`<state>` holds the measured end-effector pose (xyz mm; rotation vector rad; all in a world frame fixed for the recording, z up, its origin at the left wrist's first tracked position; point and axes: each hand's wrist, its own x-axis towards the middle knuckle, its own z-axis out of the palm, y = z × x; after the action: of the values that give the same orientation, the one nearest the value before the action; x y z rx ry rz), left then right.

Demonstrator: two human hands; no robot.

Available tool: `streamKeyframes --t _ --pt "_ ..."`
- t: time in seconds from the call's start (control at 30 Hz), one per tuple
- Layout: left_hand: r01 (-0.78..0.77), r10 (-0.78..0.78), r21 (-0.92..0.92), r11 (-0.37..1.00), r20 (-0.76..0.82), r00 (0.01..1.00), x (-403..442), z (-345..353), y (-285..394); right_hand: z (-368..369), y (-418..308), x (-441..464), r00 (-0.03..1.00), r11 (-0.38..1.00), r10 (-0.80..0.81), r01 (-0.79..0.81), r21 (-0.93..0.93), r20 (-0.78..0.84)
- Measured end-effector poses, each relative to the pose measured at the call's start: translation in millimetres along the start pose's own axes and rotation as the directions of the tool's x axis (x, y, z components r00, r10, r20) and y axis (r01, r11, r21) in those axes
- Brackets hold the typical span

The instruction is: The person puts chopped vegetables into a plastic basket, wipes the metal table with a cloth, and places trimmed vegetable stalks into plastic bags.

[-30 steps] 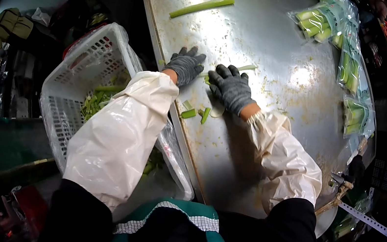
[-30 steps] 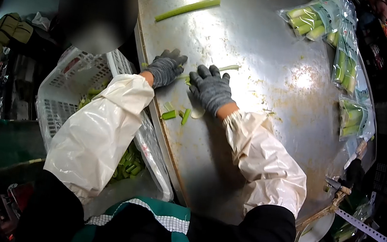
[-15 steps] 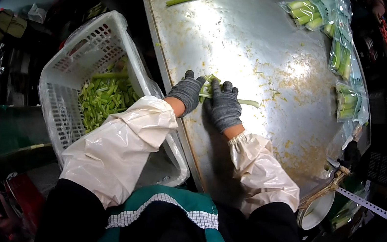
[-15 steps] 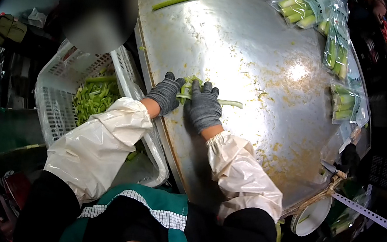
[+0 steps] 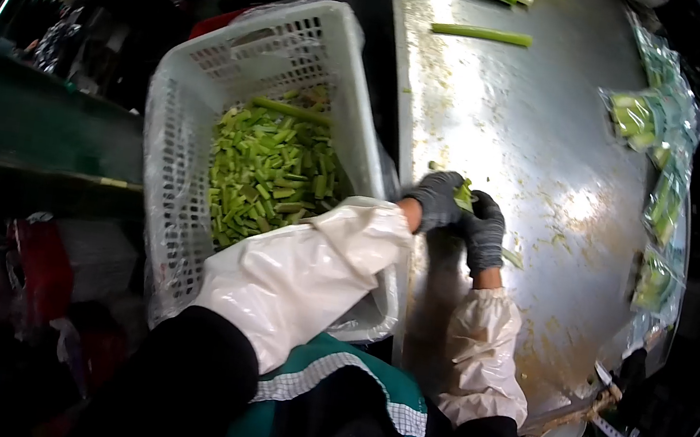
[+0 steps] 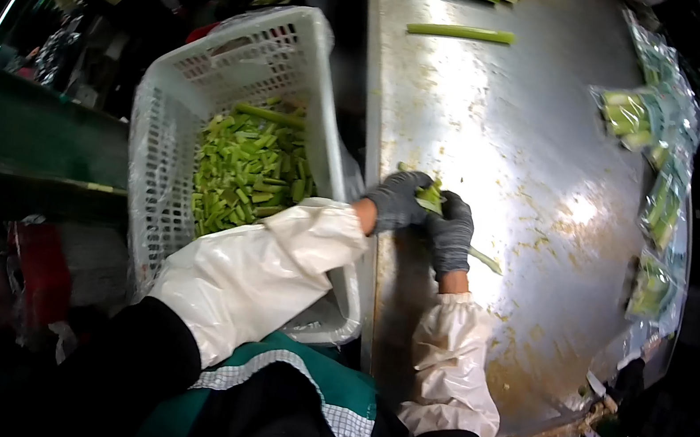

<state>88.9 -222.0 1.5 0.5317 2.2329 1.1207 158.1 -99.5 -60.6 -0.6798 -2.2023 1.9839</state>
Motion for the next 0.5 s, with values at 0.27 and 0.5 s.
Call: streamKeyframes --t 0.27,0.5 --pt "-0.127 0.083 -0.083 0.988 -0.407 0.910 -138.7 -130.7 27.2 135.8 -119.3 -72.2 0.727 0.675 -0.685 0.654 -0.341 0.037" --pt "0.427 -0.109 0.736 0.526 -0.439 0.892 -191.8 -177.8 -118.3 97.5 -154.9 -78.5 0.740 0.748 -0.448 0.618 -0.242 0.502"
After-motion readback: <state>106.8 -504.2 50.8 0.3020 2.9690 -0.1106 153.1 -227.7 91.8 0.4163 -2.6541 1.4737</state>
